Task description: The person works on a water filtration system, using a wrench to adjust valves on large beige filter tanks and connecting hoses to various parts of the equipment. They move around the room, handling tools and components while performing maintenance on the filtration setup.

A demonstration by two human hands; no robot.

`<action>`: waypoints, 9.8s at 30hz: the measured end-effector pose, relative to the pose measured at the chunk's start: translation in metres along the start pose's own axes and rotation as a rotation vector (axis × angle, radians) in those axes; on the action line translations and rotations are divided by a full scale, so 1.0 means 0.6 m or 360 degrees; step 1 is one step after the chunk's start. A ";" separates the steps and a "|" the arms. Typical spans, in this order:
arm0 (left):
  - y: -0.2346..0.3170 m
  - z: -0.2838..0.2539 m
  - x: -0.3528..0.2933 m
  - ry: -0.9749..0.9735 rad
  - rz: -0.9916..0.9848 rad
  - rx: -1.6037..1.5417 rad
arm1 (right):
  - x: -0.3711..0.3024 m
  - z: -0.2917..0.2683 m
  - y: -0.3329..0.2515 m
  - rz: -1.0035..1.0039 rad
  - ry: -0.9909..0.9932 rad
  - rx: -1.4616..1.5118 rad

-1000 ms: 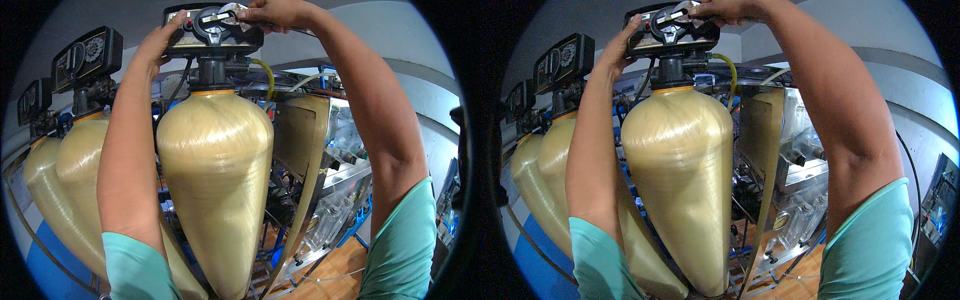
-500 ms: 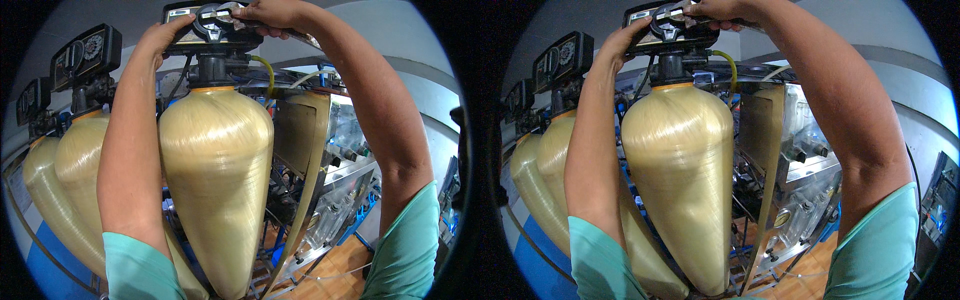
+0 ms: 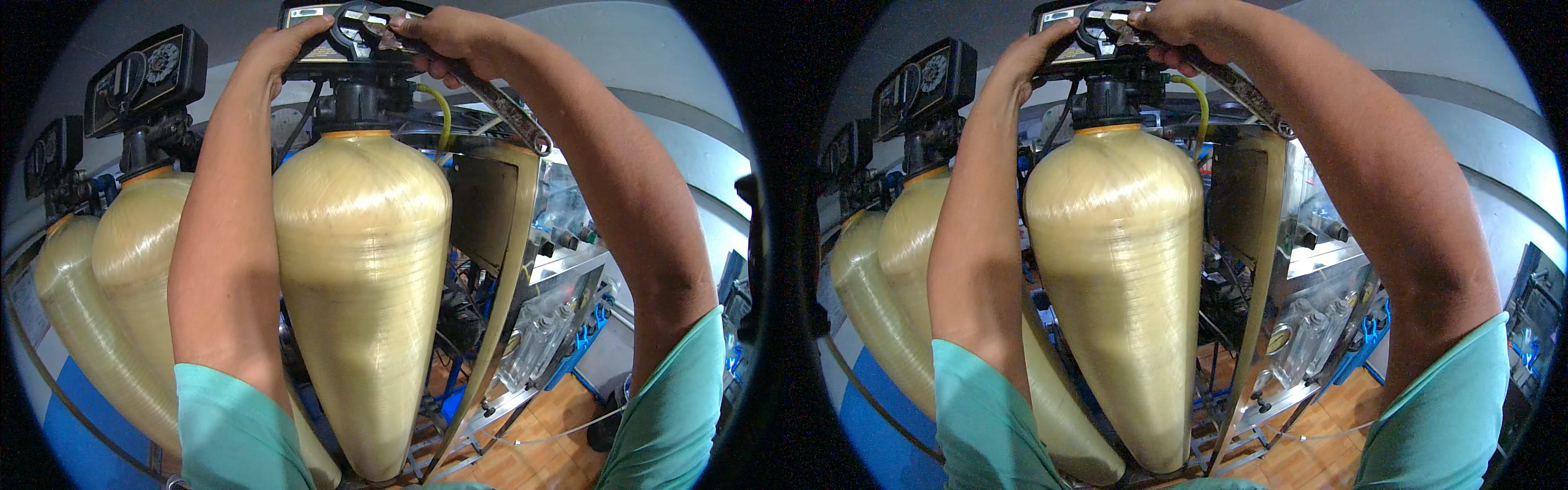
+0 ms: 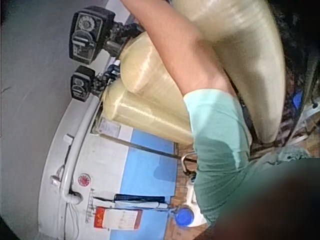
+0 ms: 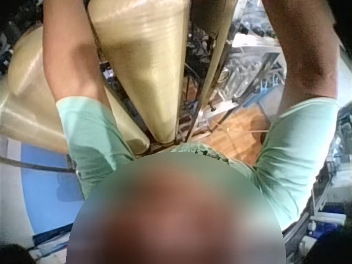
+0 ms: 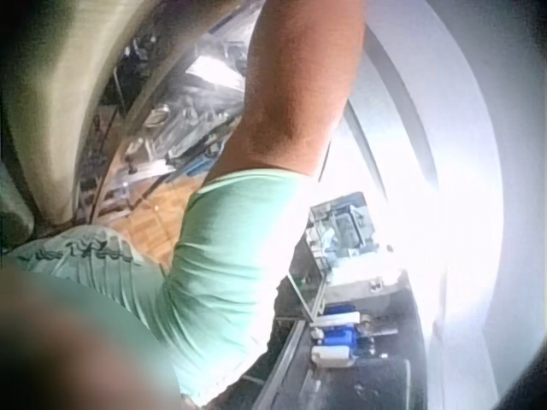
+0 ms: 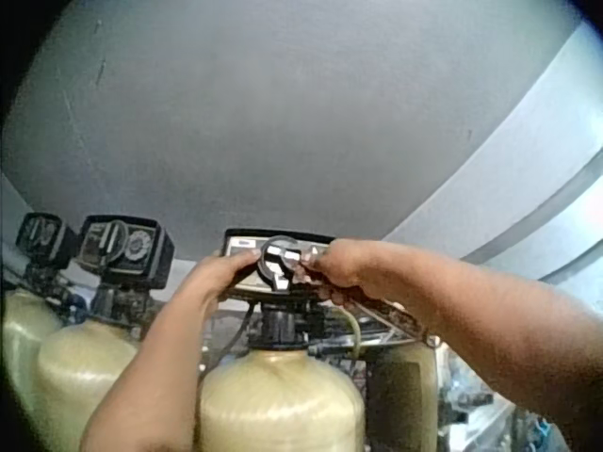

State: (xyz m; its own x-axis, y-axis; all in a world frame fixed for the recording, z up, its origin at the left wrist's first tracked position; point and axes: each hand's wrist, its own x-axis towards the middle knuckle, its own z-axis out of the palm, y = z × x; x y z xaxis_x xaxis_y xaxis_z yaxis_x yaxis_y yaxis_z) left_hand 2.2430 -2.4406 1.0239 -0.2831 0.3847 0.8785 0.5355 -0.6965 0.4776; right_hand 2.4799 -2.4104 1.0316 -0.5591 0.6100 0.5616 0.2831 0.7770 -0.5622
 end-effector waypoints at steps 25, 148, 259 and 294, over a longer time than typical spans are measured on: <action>0.005 -0.002 0.010 0.0023 -0.0076 -0.0022 | -0.024 0.056 0.026 -0.0054 -0.0029 0.0855; 0.082 -0.011 -0.027 0.0200 0.0263 0.1214 | 0.063 -0.022 0.000 -0.1773 0.0403 -0.1559; 0.045 -0.023 0.001 0.0208 0.0288 0.0956 | 0.080 0.037 -0.048 -0.0155 0.0451 -0.0977; 0.081 -0.036 -0.092 0.0167 -0.0042 0.0556 | 0.068 0.019 -0.057 -0.0161 0.0049 -0.0472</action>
State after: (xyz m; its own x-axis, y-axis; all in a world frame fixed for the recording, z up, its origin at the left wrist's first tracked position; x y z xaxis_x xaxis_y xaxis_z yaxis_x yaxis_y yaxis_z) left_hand 2.2678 -2.5088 0.9991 -0.3709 0.3228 0.8708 0.7614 -0.4312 0.4841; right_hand 2.4388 -2.4137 1.0669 -0.5736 0.5282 0.6261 0.4449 0.8426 -0.3033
